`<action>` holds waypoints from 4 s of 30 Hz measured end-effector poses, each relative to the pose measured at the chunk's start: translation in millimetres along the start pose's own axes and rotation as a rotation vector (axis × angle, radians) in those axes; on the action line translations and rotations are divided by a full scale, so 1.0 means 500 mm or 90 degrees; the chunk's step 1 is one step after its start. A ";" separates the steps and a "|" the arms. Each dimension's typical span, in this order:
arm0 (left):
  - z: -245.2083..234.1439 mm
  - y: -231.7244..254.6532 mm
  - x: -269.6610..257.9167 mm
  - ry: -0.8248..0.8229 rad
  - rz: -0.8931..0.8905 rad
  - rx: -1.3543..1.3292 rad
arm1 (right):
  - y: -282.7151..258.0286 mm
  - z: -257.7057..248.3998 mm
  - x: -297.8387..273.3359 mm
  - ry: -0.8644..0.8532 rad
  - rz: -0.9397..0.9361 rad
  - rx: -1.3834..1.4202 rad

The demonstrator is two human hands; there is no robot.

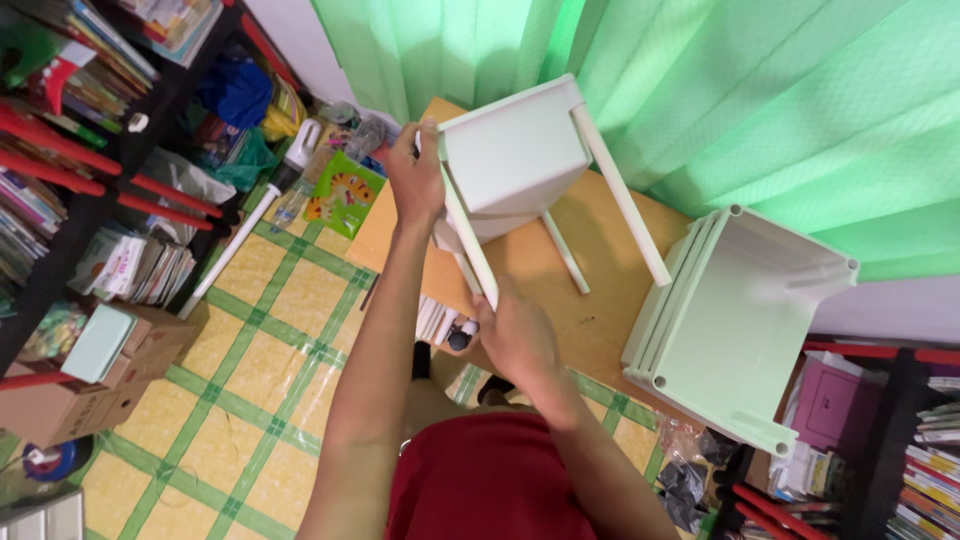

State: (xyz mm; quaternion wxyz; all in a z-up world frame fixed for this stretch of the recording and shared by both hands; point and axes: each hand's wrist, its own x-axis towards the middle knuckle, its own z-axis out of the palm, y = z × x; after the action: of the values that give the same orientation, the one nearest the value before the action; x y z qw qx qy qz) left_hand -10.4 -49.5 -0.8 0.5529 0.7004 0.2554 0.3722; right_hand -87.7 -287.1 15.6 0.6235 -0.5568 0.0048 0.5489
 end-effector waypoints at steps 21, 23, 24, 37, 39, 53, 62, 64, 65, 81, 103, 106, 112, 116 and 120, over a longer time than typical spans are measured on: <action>-0.003 0.021 0.029 -0.062 -0.006 0.025 | -0.025 0.009 0.015 -0.260 -0.036 0.421; 0.002 0.019 0.039 -0.068 -0.001 0.030 | -0.017 0.009 0.027 -0.255 -0.065 0.390; -0.002 0.017 0.043 -0.070 -0.005 0.028 | -0.010 0.021 0.028 -0.248 -0.076 0.374; 0.017 0.004 0.090 -0.162 0.025 0.026 | 0.005 0.073 0.053 -0.206 -0.087 0.501; 0.013 0.001 0.091 -0.166 0.035 0.009 | 0.026 0.083 0.063 -0.238 -0.111 0.492; 0.023 0.019 0.093 -0.195 -0.009 0.008 | -0.008 0.091 0.053 -0.118 -0.122 0.438; 0.029 0.015 0.080 -0.181 0.012 -0.002 | 0.011 0.141 0.062 0.410 -0.373 -0.508; 0.025 0.014 0.082 -0.186 -0.001 0.015 | -0.001 0.114 0.052 0.193 -0.366 -0.154; 0.023 0.013 0.080 -0.184 0.005 0.017 | -0.010 0.096 0.051 0.056 -0.252 0.108; 0.024 0.014 0.060 -0.155 0.002 0.006 | -0.029 0.071 0.051 -0.119 -0.091 0.359; 0.036 0.028 0.023 -0.133 0.030 0.033 | -0.009 0.088 0.031 0.295 -0.230 -0.274; 0.028 0.026 0.018 -0.125 -0.003 0.027 | 0.010 0.110 0.032 0.418 -0.439 -0.475; 0.030 0.029 0.017 -0.132 0.023 0.039 | -0.002 0.033 0.025 -0.156 -0.074 0.336; 0.035 0.028 0.007 -0.127 0.027 0.025 | 0.007 0.041 0.022 0.005 -0.115 0.075; 0.039 0.028 0.003 -0.126 0.025 0.021 | 0.017 0.086 0.003 0.516 -0.383 -0.720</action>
State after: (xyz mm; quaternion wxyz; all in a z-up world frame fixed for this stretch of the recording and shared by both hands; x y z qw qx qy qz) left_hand 5.2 -63.4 11.0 0.5563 0.7476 0.1919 0.3080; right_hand -119.1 -258.0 25.2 0.3155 -0.9271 -0.2005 0.0260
